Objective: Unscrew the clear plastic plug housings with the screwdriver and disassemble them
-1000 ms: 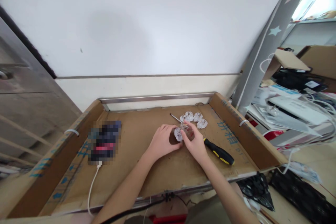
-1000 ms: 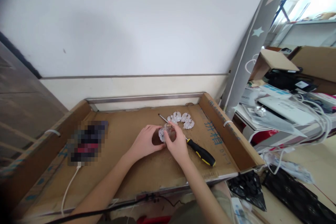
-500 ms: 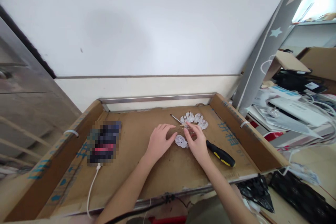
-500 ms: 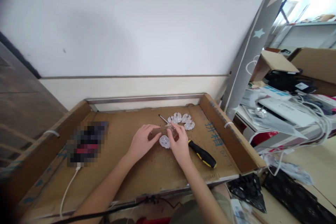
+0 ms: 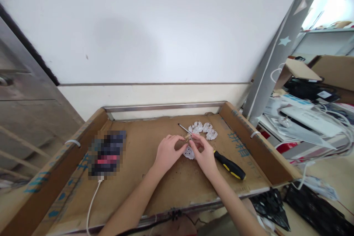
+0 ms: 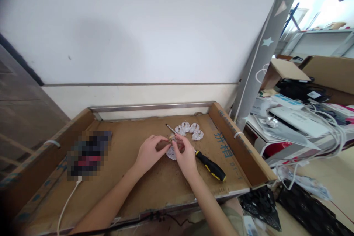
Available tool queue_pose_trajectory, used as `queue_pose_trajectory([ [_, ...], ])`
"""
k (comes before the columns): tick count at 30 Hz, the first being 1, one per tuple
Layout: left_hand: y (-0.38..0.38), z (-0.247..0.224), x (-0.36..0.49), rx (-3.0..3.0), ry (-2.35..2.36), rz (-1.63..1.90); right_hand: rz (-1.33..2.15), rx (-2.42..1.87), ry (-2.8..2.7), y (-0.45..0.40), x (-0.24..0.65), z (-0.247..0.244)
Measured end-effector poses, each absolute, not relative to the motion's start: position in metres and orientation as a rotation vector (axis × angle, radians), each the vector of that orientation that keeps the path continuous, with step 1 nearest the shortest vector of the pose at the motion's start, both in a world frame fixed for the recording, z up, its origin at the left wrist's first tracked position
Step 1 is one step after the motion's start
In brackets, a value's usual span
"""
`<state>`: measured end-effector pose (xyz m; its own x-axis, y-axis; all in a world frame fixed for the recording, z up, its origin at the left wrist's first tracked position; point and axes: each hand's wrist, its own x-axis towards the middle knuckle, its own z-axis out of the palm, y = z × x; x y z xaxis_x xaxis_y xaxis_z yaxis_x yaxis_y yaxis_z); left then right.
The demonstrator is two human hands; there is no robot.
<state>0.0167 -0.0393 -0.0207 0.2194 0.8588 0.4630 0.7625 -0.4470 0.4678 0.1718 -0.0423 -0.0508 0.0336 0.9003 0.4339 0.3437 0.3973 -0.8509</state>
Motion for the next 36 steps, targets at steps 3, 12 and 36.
queue_pose_trajectory([
  [3,-0.0399,-0.0188,0.0174,2.333,1.561,1.028,0.632,-1.155,-1.540,-0.0425,0.1714,-0.0523],
  [12,-0.0388,-0.0169,0.0197,2.333,1.585,0.978,0.630,-1.192,-1.538,-0.0426,0.1722,-0.0517],
  [36,-0.0384,-0.0202,0.0139,2.252,1.775,0.998,0.554,-1.134,-1.499,-0.0447,0.1733,-0.0487],
])
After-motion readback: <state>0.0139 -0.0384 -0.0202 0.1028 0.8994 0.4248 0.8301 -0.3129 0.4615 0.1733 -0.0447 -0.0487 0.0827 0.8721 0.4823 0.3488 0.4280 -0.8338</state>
